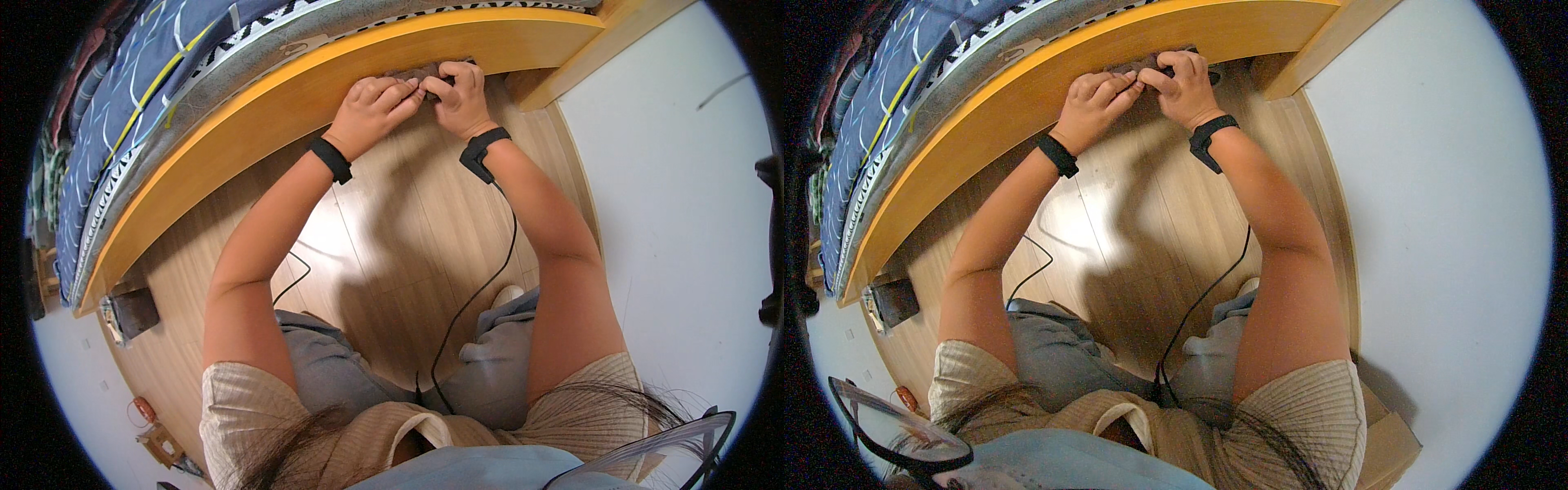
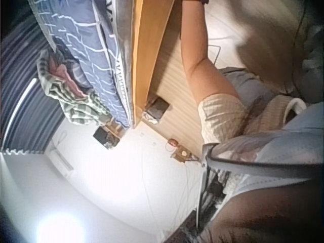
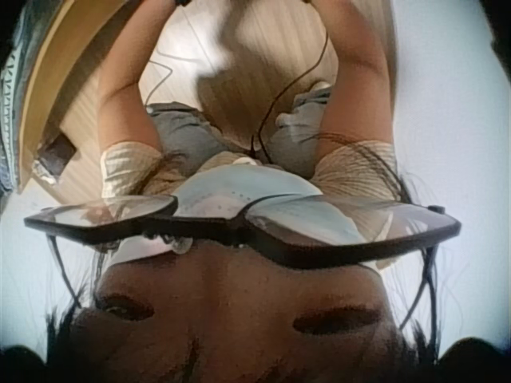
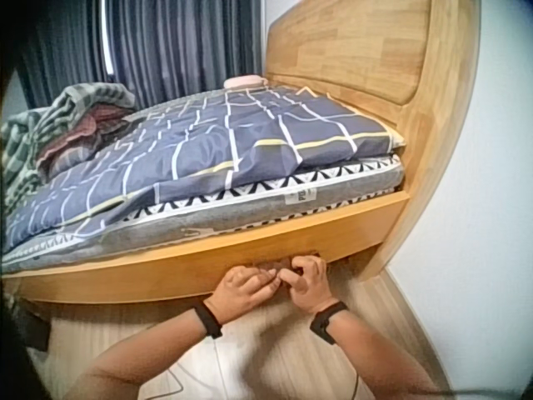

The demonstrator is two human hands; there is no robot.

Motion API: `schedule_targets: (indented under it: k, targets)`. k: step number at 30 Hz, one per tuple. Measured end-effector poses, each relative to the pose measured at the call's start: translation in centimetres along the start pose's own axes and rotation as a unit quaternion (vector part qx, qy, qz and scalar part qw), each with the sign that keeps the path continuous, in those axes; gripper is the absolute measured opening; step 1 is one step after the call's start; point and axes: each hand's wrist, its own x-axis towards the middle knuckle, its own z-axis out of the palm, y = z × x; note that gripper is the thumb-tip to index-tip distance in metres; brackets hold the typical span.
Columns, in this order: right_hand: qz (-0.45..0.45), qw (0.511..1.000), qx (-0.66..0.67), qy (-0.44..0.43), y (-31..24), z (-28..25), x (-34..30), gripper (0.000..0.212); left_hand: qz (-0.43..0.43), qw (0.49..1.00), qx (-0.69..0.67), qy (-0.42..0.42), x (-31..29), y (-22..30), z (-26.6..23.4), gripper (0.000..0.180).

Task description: The person kneels on the floor and sands the wooden edge of a bed frame using a sanding block. They move along the curved edge, applying pressure and rubbing the surface repeatedly.

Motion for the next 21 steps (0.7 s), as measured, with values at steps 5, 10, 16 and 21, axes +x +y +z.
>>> schedule_targets:
  k: [5,10,16,21]
  targets:
    - [0.011,1.000,0.008,0.006,-0.2,0.3,-0.7,0.060,0.009,1.000,0.003,-0.011,-0.8,0.1,0.9,0.045]
    - [0.026,1.000,0.003,-0.015,-0.4,0.7,-1.5,0.059,0.027,0.999,0.004,-0.027,-1.6,0.1,1.6,0.045]
    - [0.040,0.998,-0.003,-0.043,-0.6,0.9,-2.0,0.058,0.044,0.999,0.020,-0.021,-1.8,0.0,2.0,0.040]
    - [0.033,0.999,0.000,-0.041,-0.9,0.3,-1.3,0.056,0.043,0.998,0.017,-0.035,-1.4,0.0,1.2,0.040]
